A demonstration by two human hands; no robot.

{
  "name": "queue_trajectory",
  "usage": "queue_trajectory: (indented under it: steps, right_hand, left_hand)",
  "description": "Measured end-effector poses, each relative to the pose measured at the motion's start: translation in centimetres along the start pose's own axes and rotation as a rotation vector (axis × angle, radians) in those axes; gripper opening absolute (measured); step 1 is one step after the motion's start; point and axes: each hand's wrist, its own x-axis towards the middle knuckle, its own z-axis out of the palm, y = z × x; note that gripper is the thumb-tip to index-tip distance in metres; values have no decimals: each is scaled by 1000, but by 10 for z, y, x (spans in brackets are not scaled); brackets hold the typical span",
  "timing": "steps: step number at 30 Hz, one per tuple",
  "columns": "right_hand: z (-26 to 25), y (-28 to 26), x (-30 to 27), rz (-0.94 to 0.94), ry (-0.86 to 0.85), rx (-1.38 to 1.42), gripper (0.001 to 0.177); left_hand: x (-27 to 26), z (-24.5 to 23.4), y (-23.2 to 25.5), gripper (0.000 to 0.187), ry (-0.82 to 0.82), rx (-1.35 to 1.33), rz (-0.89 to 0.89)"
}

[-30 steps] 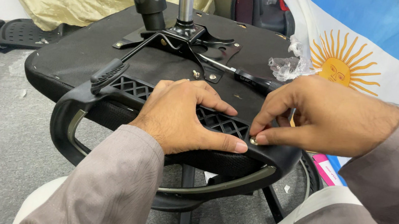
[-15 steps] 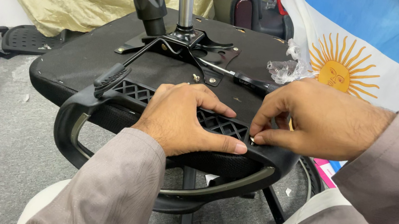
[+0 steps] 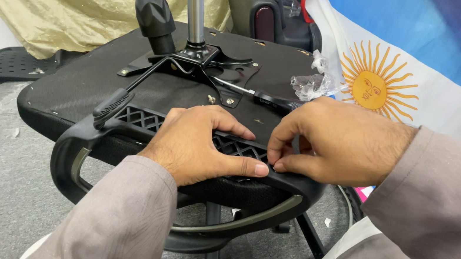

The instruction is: The person assembles an office chair by attaching the seat to the gas lift mechanism and then securing the backrest frame to the seat using a screwdriver and screws.

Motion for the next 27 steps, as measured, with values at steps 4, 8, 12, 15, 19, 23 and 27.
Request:
queue_trajectory:
  steps: [4, 8, 12, 15, 19, 23, 27]
  right_hand:
    - [-1, 0, 3, 57, -3, -43, 21]
    - [0, -3, 1, 20, 46, -79, 21]
    - [1, -11, -3, 163, 25, -213, 26]
    - [0, -15, -3, 115, 43, -225, 31]
    - [-3, -10, -3, 66, 35, -92, 21]
    - [0, -2, -1, -27, 65, -15, 19]
    - [3, -3, -2, 87, 40, -10, 20]
  left_hand:
    - [0, 0, 2, 68, 25, 45, 3]
    - [-1, 0, 4, 69, 18, 29, 8]
    - [-1, 0, 5, 69, 12, 39, -8]
    - [-1, 0, 7, 71, 13, 41, -32]
    - [-1, 0, 5, 72, 12, 30, -33]
    - [4, 2, -1, 60, 33, 12, -71]
    - [11, 10, -12, 33, 335, -11, -5]
